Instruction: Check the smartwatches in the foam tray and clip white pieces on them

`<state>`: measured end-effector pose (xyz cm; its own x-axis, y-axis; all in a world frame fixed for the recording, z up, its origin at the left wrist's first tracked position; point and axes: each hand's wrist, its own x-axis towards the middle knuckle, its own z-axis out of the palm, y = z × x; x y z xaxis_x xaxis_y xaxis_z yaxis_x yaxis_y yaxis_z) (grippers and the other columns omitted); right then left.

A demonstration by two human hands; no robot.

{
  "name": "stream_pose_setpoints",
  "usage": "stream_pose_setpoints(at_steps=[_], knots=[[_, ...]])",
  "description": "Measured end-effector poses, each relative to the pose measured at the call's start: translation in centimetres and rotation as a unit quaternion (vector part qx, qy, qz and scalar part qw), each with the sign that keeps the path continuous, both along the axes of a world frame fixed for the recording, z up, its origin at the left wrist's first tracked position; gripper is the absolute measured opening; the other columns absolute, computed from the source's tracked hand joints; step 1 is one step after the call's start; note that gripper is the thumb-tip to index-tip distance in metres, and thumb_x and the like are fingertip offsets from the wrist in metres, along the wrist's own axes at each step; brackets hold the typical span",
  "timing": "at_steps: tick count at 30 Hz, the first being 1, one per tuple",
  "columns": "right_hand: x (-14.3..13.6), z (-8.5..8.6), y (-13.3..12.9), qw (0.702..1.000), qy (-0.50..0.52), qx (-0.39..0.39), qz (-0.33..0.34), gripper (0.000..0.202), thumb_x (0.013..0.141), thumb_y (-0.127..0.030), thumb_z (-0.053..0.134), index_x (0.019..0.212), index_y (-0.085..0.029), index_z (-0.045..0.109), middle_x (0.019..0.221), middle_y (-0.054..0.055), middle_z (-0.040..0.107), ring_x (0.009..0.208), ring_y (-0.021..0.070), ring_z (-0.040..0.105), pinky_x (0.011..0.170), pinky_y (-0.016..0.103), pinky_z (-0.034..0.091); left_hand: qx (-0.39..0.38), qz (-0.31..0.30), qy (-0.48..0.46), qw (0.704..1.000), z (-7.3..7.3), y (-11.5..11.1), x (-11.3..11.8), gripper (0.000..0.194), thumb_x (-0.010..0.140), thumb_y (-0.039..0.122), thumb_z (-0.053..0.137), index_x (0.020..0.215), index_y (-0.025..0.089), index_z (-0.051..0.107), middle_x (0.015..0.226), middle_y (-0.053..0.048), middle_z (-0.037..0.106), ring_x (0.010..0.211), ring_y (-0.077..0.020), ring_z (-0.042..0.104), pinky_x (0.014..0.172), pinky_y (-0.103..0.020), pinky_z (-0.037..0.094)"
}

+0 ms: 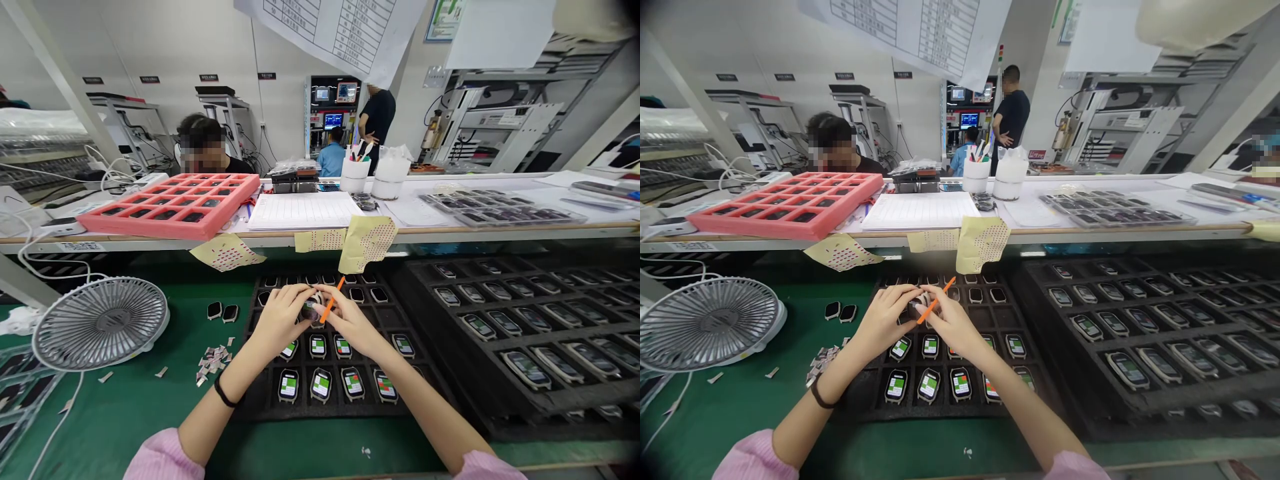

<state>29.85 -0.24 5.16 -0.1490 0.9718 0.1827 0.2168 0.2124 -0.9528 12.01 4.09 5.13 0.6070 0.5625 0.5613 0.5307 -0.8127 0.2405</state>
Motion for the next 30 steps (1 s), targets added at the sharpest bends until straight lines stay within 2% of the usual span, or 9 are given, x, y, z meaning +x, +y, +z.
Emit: stream_pose_setpoints(at_steps=[3, 6, 9, 12, 16, 23, 30], knots=[[0.2, 0.3, 0.1, 1.000, 0.012, -0.014, 0.009, 0.043, 0.083, -0.042, 0.062, 0.123, -0.026, 0.054, 0.101, 0.004, 0.062, 0.079, 0.0186, 0.060, 0.071, 0.033, 0.051, 0.027, -0.003, 0.000, 1.000, 0.2, -0.1, -0.1, 0.041, 0.078, 0.013, 0.059, 0.118, 0.019, 0.058, 0.115, -0.012, 0.065, 0.104, -0.0284, 0.059, 0.085, -0.040, 0.042], [0.8, 0.8, 0.5, 0.991, 0.103, -0.043, 0.079, 0.045, 0.077, -0.041, 0.070, 0.118, -0.026, 0.059, 0.106, 0.005, 0.064, 0.096, 0.0208, 0.061, 0.086, 0.035, 0.050, 0.031, -0.042, -0.039, 0.998, 0.8, -0.3, -0.3, 0.044, 0.073, 0.015, 0.062, 0.116, 0.022, 0.058, 0.112, -0.010, 0.067, 0.103, -0.0270, 0.059, 0.088, -0.041, 0.042], [1.4, 0.9, 0.9, 0.971, 0.159, -0.080, 0.160, 0.045, 0.074, -0.041, 0.074, 0.114, -0.024, 0.064, 0.100, 0.005, 0.067, 0.096, 0.0203, 0.063, 0.089, 0.036, 0.048, 0.021, -0.086, -0.097, 0.991, 1.4, -0.6, -0.4, 0.046, 0.070, 0.014, 0.065, 0.114, 0.022, 0.058, 0.110, -0.009, 0.067, 0.104, -0.0260, 0.058, 0.091, -0.041, 0.043], [1.7, 0.6, 1.0, 0.960, 0.185, -0.094, 0.190, 0.048, 0.071, -0.041, 0.077, 0.114, -0.022, 0.065, 0.096, 0.006, 0.068, 0.091, 0.0202, 0.064, 0.085, 0.035, 0.049, -0.001, -0.116, -0.126, 0.985, 1.6, -0.9, -0.3, 0.047, 0.068, 0.013, 0.067, 0.114, 0.022, 0.058, 0.111, -0.009, 0.066, 0.107, -0.0260, 0.058, 0.094, -0.041, 0.044], [1.8, 0.5, 0.8, 0.955, 0.212, -0.093, 0.186, 0.046, 0.069, -0.037, 0.079, 0.110, -0.021, 0.067, 0.095, 0.005, 0.069, 0.087, 0.0185, 0.065, 0.085, 0.034, 0.049, -0.016, -0.128, -0.128, 0.983, 1.4, -1.0, -0.2, 0.050, 0.069, 0.012, 0.067, 0.116, 0.022, 0.058, 0.115, -0.009, 0.066, 0.110, -0.0268, 0.057, 0.096, -0.043, 0.043], [1.5, 0.9, 0.4, 0.953, 0.219, -0.110, 0.177, 0.045, 0.069, -0.034, 0.079, 0.111, -0.022, 0.066, 0.097, 0.004, 0.069, 0.088, 0.0175, 0.065, 0.084, 0.032, 0.049, 0.003, -0.130, -0.121, 0.984, 1.2, -0.8, -0.2, 0.052, 0.068, 0.011, 0.066, 0.118, 0.022, 0.056, 0.116, -0.008, 0.067, 0.111, -0.0259, 0.058, 0.096, -0.043, 0.043], [0.5, 0.6, 0.2, 0.965, 0.210, -0.086, 0.128, 0.048, 0.063, -0.031, 0.083, 0.107, -0.021, 0.067, 0.092, 0.003, 0.070, 0.086, 0.0187, 0.066, 0.079, 0.032, 0.051, 0.035, -0.124, -0.129, 0.983, 1.2, -0.9, -0.1, 0.048, 0.068, 0.011, 0.064, 0.115, 0.021, 0.058, 0.111, -0.008, 0.070, 0.105, -0.0250, 0.061, 0.091, -0.041, 0.047]])
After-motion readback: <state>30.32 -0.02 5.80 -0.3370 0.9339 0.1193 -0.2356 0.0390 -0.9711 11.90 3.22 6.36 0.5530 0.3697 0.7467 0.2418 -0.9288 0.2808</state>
